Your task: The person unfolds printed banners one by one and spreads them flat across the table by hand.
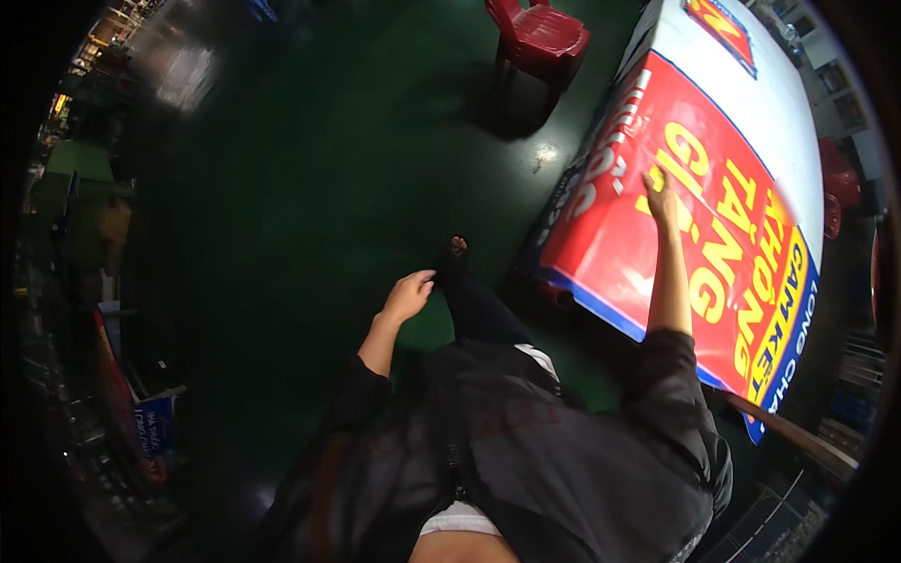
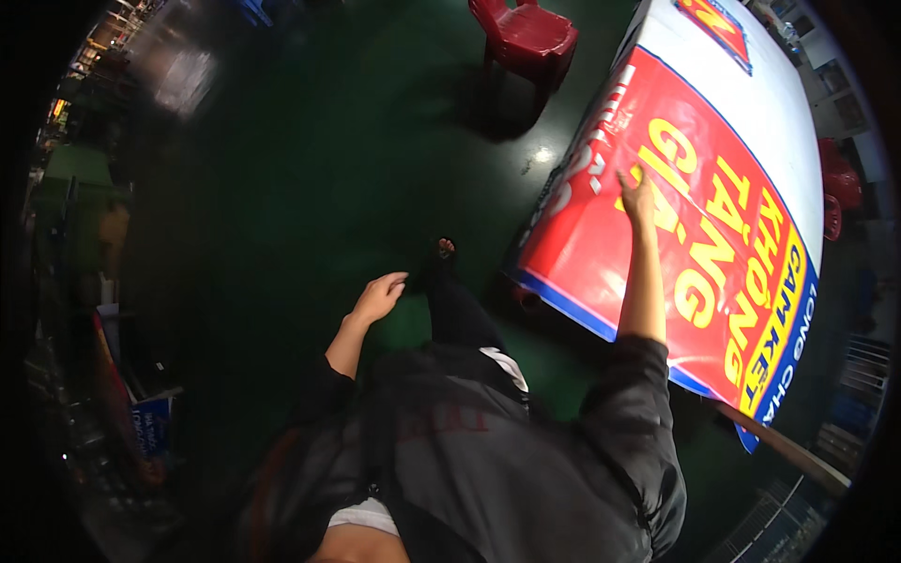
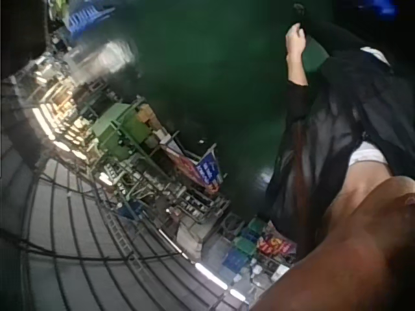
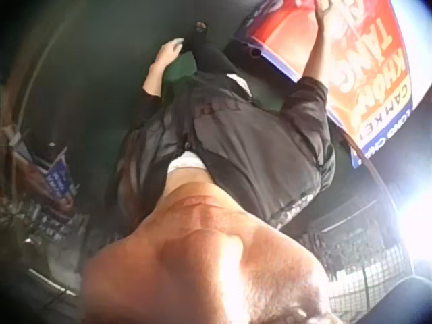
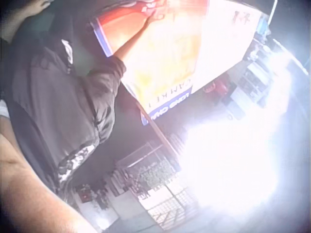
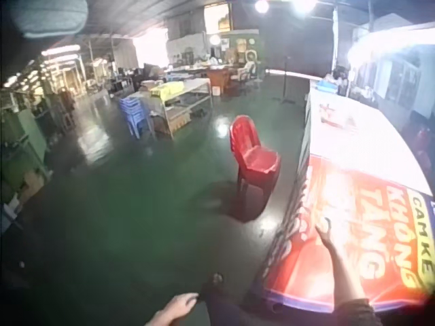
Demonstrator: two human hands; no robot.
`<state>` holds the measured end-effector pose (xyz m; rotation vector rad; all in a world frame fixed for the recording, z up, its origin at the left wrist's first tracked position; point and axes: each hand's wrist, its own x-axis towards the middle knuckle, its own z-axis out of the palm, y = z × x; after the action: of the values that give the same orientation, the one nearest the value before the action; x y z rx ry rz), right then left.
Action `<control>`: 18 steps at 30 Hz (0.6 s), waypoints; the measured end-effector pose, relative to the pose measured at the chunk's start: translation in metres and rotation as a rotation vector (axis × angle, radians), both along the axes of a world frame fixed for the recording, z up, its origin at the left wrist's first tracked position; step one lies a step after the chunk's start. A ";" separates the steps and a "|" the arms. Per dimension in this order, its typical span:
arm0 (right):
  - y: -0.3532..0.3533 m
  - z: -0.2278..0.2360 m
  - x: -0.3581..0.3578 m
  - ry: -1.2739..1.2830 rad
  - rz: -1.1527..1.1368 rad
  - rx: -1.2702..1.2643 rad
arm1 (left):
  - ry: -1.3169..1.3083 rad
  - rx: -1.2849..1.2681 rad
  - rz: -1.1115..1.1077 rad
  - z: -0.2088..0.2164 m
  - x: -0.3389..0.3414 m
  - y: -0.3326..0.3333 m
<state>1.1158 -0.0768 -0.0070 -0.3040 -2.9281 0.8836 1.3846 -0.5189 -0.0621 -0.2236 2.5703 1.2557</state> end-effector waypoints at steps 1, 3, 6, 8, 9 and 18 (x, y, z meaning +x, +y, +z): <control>0.045 -0.044 -0.026 0.048 -0.224 0.101 | -0.020 0.008 -0.040 0.009 -0.035 -0.001; 0.020 -0.076 -0.045 -0.096 -0.599 0.126 | 0.028 0.060 -0.098 0.029 -0.077 -0.025; -0.031 -0.082 -0.048 -0.156 -0.692 0.256 | -0.165 -0.199 0.029 0.034 -0.108 -0.106; -0.040 -0.074 -0.053 -0.201 -0.701 0.337 | -0.246 -0.276 0.173 -0.001 -0.101 -0.183; -0.039 -0.066 -0.050 -0.216 -0.707 0.368 | -0.225 -0.338 0.182 -0.010 -0.098 -0.214; -0.045 -0.064 -0.073 -0.151 -0.773 0.439 | -0.647 -0.834 -0.553 -0.191 -0.187 -0.400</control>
<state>1.0427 -0.1222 -0.0713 -1.3638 -2.6275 0.1094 1.1980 -0.9192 -0.2528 -0.0443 2.1694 -0.1191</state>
